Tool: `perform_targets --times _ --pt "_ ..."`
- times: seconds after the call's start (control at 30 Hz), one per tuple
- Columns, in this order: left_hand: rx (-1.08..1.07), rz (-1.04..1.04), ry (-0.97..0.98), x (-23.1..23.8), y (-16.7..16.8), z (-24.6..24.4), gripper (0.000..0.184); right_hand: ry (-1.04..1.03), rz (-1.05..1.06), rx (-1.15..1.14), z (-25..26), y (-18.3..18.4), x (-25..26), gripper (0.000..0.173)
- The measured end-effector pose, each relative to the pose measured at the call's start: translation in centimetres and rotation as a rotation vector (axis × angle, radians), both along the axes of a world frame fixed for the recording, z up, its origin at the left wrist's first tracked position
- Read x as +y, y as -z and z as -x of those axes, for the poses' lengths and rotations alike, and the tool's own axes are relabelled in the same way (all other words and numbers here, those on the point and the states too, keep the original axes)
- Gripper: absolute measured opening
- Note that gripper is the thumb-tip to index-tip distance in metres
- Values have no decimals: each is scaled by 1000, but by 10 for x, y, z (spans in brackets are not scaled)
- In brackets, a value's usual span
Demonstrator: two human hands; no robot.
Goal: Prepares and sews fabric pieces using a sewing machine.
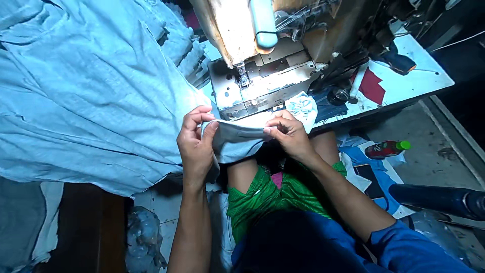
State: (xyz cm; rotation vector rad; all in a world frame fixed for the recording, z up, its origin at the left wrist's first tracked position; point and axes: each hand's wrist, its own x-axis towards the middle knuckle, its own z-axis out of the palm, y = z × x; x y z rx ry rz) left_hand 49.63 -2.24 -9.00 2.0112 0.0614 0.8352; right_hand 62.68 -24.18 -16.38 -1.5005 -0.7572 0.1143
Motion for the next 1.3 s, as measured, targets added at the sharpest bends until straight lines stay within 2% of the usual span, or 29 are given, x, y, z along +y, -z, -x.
perform_targets --times 0.07,0.1,0.23,0.33,0.4,0.47,0.57,0.63,0.73,0.83,1.0,1.07,1.17,1.2,1.27,1.3 --pt "16 108 17 -7 -3 -21 15 -54 43 61 -3 3 2 8" --pt "41 95 -1 -8 -6 -33 14 -76 54 99 -4 2 4 9" --pt "134 -330 -209 18 -19 -103 14 -56 87 164 -10 3 17 14" --pt "195 -520 -277 31 -14 -136 15 -49 -7 247 -12 2 24 3" --pt "270 -496 -309 31 -16 -147 15 -79 -96 299 -14 3 28 21" --pt "301 -433 -304 30 -21 -155 23 -87 -165 294 -18 3 31 34" --pt "279 -399 -269 39 -14 -172 46 -34 -213 279 -26 -4 39 31" --pt "288 -263 -267 38 -13 -178 58 -7 -223 288 -31 -12 45 27" --pt "287 -143 -231 35 -16 -176 65 2 -241 310 -32 -18 50 24" --pt "267 -247 -246 40 -12 -182 55 -17 -255 336 -29 -16 48 23" --pt "256 -364 -265 44 -11 -189 60 9 -200 282 -28 -13 52 20" --pt "257 -450 -301 40 -16 -183 52 -3 -155 251 -26 -10 51 21" --pt "115 -473 -363 31 -13 -146 36 -49 -87 230 -22 4 35 27" --pt "69 -455 -377 26 -5 -121 42 -51 -96 243 -20 11 26 28" --pt "129 -444 -414 18 21 -67 65 -3 -152 314 -17 22 7 29" --pt "188 -438 -425 20 39 -47 69 27 -183 353 -16 23 -2 31"
